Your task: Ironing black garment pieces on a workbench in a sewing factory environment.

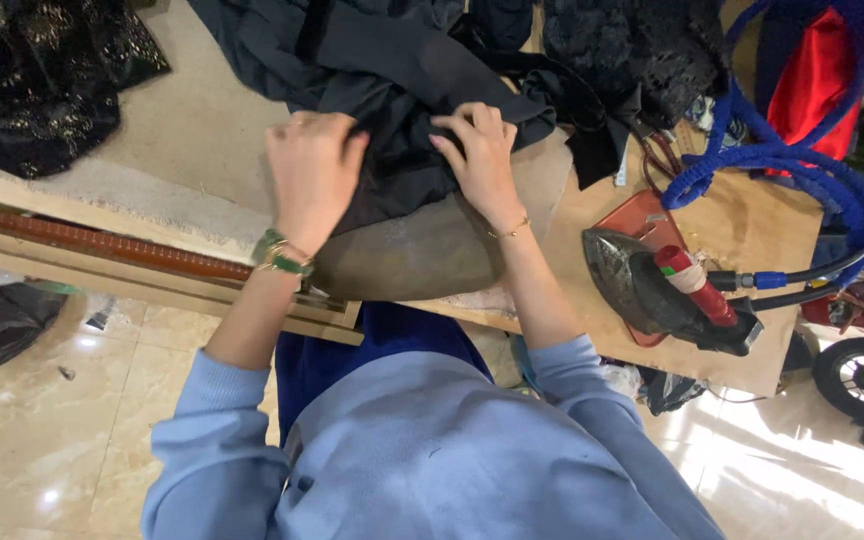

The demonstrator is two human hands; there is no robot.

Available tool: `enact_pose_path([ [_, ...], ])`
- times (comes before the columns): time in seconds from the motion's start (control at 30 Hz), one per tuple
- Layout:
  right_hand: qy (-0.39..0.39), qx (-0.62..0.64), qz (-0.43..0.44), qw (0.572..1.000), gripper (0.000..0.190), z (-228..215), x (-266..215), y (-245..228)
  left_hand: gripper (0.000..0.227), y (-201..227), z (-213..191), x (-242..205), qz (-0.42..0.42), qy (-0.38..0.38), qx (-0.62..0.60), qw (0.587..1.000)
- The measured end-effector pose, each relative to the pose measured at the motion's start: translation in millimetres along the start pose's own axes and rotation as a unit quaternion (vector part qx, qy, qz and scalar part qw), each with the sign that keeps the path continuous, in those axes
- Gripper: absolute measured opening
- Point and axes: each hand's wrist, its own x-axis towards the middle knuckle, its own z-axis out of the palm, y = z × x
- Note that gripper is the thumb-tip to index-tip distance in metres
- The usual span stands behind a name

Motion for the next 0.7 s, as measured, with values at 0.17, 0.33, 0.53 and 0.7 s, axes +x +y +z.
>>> enact_pose_path([
  [0.17, 0.041, 0.056, -0.019, 0.997, 0.012, -12.8, 7.3, -8.3, 0.012, -46.5, -13.3, -3.4, -0.205, 0.073, -0.471, 0.855],
  [0.33, 0.103, 0.208, 0.009, 0.973, 0.016, -45.5, 21.0, -30.2, 0.02, -55.9, -58.3, 10.7, -0.158, 0.107, -0.556, 0.809],
  [0.53, 0.176, 0.195, 0.015, 0.965, 0.02, -106.5, 32.5, -78.0, 0.019, -64.6, -105.0, 27.4, -0.046, 0.08, -0.536, 0.839],
  [0.7, 0.169, 0.258, -0.027, 0.951, 0.02, -140.1, 33.4, -102.3, 0.026, -78.0, -128.4, 40.8, 0.032, 0.05, -0.623, 0.78],
])
